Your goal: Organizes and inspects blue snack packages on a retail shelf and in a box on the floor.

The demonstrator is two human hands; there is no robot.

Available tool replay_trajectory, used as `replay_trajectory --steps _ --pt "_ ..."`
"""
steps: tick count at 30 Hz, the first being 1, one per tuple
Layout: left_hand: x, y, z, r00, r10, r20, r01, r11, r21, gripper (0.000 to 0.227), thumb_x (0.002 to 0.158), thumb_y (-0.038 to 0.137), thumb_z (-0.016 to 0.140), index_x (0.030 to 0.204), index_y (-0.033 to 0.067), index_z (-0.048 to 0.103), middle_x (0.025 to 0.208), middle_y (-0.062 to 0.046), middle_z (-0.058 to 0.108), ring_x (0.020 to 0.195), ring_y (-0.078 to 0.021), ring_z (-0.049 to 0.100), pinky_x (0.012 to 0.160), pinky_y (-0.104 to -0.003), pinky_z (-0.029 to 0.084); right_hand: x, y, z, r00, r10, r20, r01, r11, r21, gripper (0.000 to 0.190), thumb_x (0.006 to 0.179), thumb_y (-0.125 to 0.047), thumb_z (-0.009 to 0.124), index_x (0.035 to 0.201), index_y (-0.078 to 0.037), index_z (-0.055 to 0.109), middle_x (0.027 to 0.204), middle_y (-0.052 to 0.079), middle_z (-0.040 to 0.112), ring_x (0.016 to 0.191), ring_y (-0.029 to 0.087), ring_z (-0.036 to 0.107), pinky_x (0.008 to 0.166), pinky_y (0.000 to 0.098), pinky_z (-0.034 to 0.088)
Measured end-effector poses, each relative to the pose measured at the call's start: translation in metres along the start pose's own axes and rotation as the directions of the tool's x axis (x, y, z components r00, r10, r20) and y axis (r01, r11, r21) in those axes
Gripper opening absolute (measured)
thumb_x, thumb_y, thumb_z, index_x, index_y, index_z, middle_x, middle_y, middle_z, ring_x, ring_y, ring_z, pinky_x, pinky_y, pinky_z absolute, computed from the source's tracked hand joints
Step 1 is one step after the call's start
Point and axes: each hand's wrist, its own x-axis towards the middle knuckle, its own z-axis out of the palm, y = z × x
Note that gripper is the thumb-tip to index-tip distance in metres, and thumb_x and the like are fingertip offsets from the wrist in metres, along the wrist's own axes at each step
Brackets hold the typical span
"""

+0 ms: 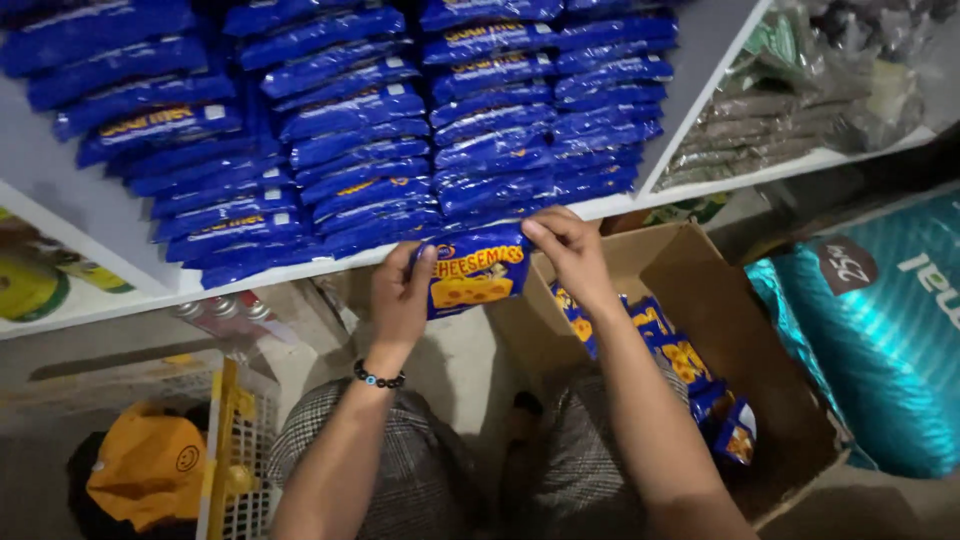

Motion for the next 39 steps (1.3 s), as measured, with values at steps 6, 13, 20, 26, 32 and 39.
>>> replay_trajectory --steps 6,13,20,26,32,39 --pt "-0.004 -0.045 0.001 0.988 -0.139 -0.072 0.133 0.987 -0.086 0.049 0.119 0.03 0.066 0.084 -0.0029 0.057 0.078 -0.005 0.051 0.078 -0.0116 0.044 0.075 -0.034 0.042 -0.008 -0.012 0.014 0.994 -0.038 -0.1 0.028 0.995 -0.1 0.021 0.098 -0.016 0.073 0.102 0.003 0.078 0.088 0.001 0.07 0.083 0.008 0.061 0.075 0.0236 0.049" --pt "-0.019 -0.058 0.031 0.806 -0.292 0.515 0.558 0.665 -0.496 0.049 0.098 0.033 0.067 0.137 0.0045 0.061 0.131 -0.004 0.069 0.118 -0.0139 0.064 0.104 -0.034 0.051 -0.007 -0.01 0.007 0.975 0.071 -0.212 -0.055 0.995 0.081 0.021 0.099 -0.018 0.072 0.101 0.002 0.077 0.088 -0.001 0.073 0.08 0.005 0.063 0.074 0.0212 0.051" --pt "-0.013 -0.047 0.025 0.812 -0.313 0.493 0.548 0.7 -0.457 0.045 0.099 0.035 0.069 0.129 0.0011 0.069 0.122 -0.006 0.073 0.111 -0.0159 0.067 0.099 -0.034 0.053 -0.018 -0.048 -0.001 0.924 -0.338 -0.178 0.223 0.856 -0.467 0.015 0.102 -0.015 0.073 0.111 -0.004 0.077 0.091 -0.001 0.065 0.08 0.008 0.06 0.071 0.0239 0.048" --pt "-0.011 -0.031 0.017 0.88 -0.354 0.316 0.474 0.691 -0.546 0.037 0.093 0.033 0.07 0.123 0.012 0.066 0.116 0.0 0.072 0.107 -0.0119 0.068 0.094 -0.031 0.056 -0.015 -0.013 -0.001 0.98 0.197 -0.037 -0.193 0.978 0.083 0.04 0.095 -0.013 0.074 0.134 -0.008 0.064 0.093 -0.004 0.067 0.077 0.006 0.057 0.067 0.025 0.046" --pt "-0.008 -0.07 0.005 0.91 -0.291 0.296 0.393 0.836 -0.384 0.036 0.101 0.032 0.07 0.12 0.0017 0.073 0.113 -0.006 0.074 0.101 -0.013 0.068 0.091 -0.031 0.054 -0.016 -0.023 0.015 0.939 0.3 0.17 -0.339 0.892 0.298 0.038 0.087 -0.013 0.079 0.122 0.0 0.07 0.106 0.007 0.077 0.09 0.011 0.072 0.082 0.0286 0.06" --pt "-0.012 -0.038 0.012 0.904 -0.262 0.339 0.395 0.817 -0.42 0.036 0.1 0.029 0.07 0.125 0.002 0.07 0.116 -0.004 0.073 0.102 -0.0104 0.068 0.093 -0.029 0.055 -0.015 -0.001 0.014 0.933 0.359 0.004 -0.319 0.825 0.467 0.026 0.097 -0.018 0.073 0.111 0.003 0.076 0.097 0.009 0.078 0.079 0.013 0.071 0.074 0.0288 0.059"
